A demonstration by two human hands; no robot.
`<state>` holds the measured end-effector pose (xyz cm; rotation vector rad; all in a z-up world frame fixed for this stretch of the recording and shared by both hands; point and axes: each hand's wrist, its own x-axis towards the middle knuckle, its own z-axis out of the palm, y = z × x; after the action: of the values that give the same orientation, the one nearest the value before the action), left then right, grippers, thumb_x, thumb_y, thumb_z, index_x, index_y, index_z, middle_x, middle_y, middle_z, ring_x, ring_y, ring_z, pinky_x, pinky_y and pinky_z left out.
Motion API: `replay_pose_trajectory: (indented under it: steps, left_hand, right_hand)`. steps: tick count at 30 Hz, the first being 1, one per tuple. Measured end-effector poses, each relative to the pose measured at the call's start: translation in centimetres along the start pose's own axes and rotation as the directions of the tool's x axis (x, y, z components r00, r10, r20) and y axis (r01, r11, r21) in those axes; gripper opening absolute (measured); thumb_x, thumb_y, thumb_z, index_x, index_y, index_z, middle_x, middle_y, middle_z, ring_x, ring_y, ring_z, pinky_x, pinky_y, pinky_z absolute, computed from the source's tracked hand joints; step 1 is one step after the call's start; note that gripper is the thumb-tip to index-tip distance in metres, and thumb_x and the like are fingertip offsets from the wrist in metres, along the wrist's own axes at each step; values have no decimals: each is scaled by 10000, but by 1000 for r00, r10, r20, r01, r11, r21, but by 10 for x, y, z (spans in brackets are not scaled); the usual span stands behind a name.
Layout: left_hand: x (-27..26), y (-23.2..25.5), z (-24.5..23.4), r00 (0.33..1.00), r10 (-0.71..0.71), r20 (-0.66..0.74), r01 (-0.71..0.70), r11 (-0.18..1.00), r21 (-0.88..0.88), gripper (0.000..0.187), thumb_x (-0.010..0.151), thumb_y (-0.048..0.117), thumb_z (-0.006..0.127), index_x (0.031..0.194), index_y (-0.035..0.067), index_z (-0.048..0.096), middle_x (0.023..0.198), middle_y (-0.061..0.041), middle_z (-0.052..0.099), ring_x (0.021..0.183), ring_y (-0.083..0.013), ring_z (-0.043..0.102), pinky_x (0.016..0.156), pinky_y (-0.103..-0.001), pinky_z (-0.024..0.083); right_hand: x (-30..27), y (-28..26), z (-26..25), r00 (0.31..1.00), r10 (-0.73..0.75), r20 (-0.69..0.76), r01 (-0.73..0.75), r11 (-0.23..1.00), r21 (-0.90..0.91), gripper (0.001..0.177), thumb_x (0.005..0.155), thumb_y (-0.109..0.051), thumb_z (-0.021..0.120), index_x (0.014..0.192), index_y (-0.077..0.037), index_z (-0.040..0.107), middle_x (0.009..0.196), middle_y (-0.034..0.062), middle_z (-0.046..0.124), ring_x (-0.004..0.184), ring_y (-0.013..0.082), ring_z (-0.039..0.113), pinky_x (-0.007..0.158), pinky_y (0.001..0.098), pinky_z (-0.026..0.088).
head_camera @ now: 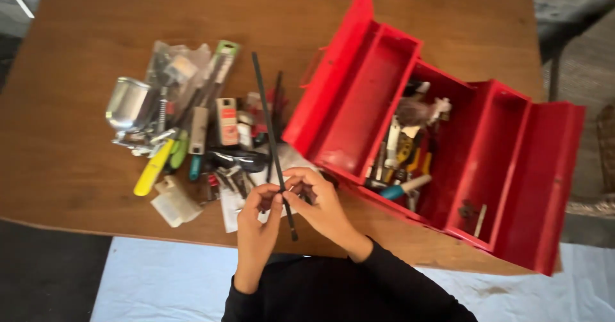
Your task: Emptying a red metal toolbox by placing tools and hardware onto a wooden table
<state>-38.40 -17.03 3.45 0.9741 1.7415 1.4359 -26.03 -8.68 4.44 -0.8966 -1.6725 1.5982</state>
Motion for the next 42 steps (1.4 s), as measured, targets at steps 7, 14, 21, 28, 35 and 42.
replay_pose_trajectory:
  steps: [7, 14, 21, 28, 35, 42]
  left_hand:
    - [28, -50, -46, 983, -184, 21, 181, 979, 89, 156, 966, 218, 619, 1086, 158, 700, 937, 18, 770, 838, -106, 692, 649, -254, 501]
    - [68, -101, -30, 998, 30, 49, -42, 965, 259, 113, 957, 172, 665, 1049, 157, 728, 883, -99, 737, 765, -303, 732, 705, -370, 589]
    - [81, -111, -20, 991, 111, 79, -135, 896, 424, 129, 948, 160, 647, 1046, 176, 730, 845, -57, 698, 705, -254, 723, 633, -352, 580]
    - [79, -115, -20, 989, 105, 106, -141, 889, 436, 205, 938, 111, 614, 1089, 182, 733, 916, -64, 701, 825, -311, 732, 711, -391, 600]
    - [77, -126, -22, 989, 120, 87, -144, 915, 378, 274, 938, 19, 529, 1082, 159, 715, 953, -87, 720, 848, -324, 740, 741, -417, 600]
    - [64, -60, -29, 991, 87, 105, -112, 958, 265, 265, 948, 26, 556, 1157, 117, 691, 1063, -107, 717, 891, -299, 742, 722, -336, 611]
  right_hand:
    - [24, 95, 61, 981, 184, -63, -166, 961, 220, 275, 939, -38, 702, 1207, -27, 643, 967, 59, 682, 909, 115, 656, 816, 226, 519]
    - [48, 154, 67, 901, 328, -284, -211, 903, 374, 283, 889, -39, 769, 1150, 16, 677, 909, 68, 689, 760, 128, 692, 697, 269, 610]
    - [63, 185, 57, 849, 394, -353, -264, 894, 362, 311, 884, -44, 759, 1164, 56, 666, 901, 65, 648, 724, 117, 663, 632, 246, 612]
    - [64, 191, 51, 871, 337, -358, -288, 940, 184, 329, 897, -48, 763, 1211, 15, 688, 967, 113, 690, 783, 159, 699, 629, 283, 629]
    - [56, 152, 46, 928, 223, -298, -242, 970, -27, 358, 928, 49, 615, 1268, -35, 689, 1073, 177, 717, 787, 229, 742, 658, 336, 647]
    - [31, 103, 29, 971, 127, -201, -149, 984, -98, 353, 935, 46, 601, 1277, -17, 659, 1172, 189, 663, 733, 230, 734, 647, 325, 656]
